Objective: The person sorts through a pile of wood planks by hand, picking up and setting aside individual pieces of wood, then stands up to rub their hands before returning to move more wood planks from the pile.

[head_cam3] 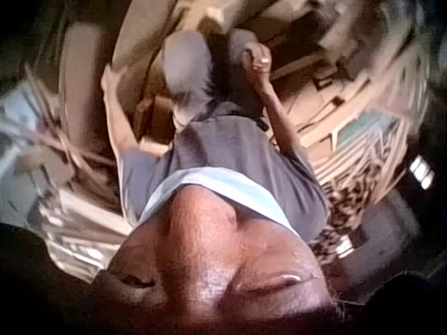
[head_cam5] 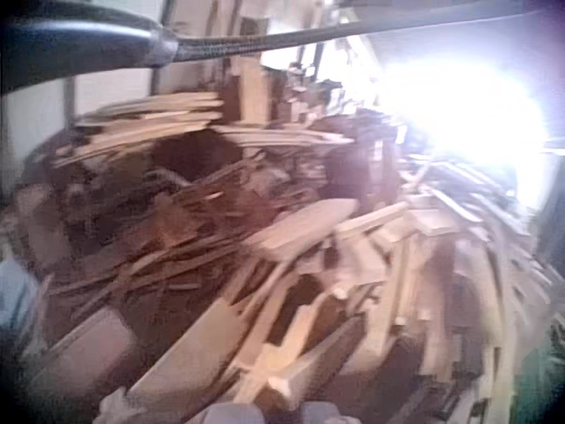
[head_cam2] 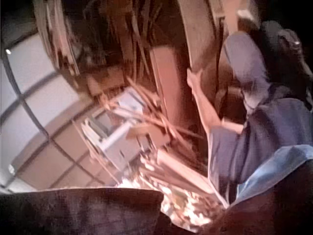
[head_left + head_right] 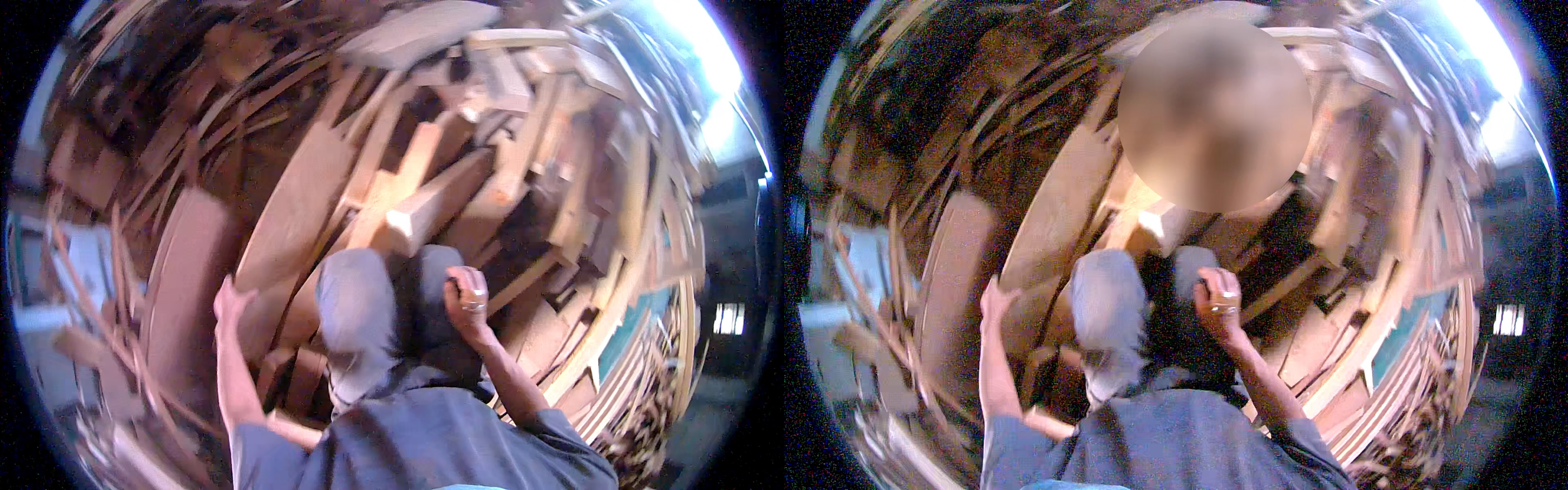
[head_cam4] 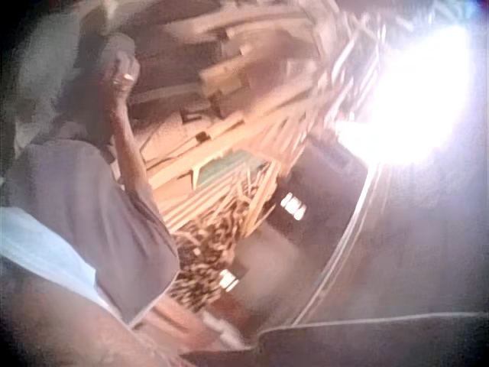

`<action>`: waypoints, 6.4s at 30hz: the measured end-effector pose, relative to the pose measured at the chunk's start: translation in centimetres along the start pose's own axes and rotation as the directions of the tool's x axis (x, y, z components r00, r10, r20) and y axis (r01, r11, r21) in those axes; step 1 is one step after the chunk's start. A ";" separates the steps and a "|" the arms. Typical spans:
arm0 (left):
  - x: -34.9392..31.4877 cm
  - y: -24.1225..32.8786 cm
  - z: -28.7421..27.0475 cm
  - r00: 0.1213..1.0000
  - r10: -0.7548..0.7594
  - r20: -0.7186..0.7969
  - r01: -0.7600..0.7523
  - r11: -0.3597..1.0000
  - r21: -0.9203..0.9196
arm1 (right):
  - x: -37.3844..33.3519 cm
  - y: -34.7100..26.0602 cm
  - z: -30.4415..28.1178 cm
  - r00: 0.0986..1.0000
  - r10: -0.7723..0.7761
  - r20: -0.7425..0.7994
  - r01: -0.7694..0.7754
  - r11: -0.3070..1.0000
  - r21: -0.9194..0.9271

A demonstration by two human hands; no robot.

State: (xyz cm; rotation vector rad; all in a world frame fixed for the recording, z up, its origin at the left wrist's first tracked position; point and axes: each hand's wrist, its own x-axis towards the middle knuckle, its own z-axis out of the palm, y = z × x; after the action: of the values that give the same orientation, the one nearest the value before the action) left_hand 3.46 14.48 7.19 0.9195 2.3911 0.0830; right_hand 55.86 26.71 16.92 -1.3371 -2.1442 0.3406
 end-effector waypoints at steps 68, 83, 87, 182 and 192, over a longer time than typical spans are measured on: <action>-4.2 0.6 11.4 0.992 -0.018 -0.128 -0.010 0.977 -0.215 | -0.5 1.3 -0.5 0.995 0.038 0.089 -0.054 0.983 0.176; -0.3 -14.6 18.9 0.882 -0.258 -0.394 0.267 0.963 -0.033 | -0.7 1.3 0.1 0.994 -0.001 0.113 0.004 1.000 -0.028; 2.4 -15.9 18.2 0.917 -0.281 -0.283 0.275 0.959 -0.061 | -0.6 1.4 0.4 0.983 0.079 0.167 -0.077 0.997 -0.017; -8.0 -12.9 7.5 0.947 0.145 -0.287 -0.102 0.982 0.157 | -0.1 0.2 0.2 0.986 0.061 0.154 -0.073 0.994 0.076; -7.6 -9.1 8.8 0.851 0.285 -0.441 -0.277 0.957 0.083 | -0.5 1.4 0.3 0.994 -0.010 0.110 0.003 0.998 0.068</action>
State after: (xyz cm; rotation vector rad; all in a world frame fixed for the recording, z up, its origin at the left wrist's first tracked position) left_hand 7.33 1.51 1.26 1.3810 2.6507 0.4336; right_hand 56.87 26.92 15.83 -1.3003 -2.2060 0.4902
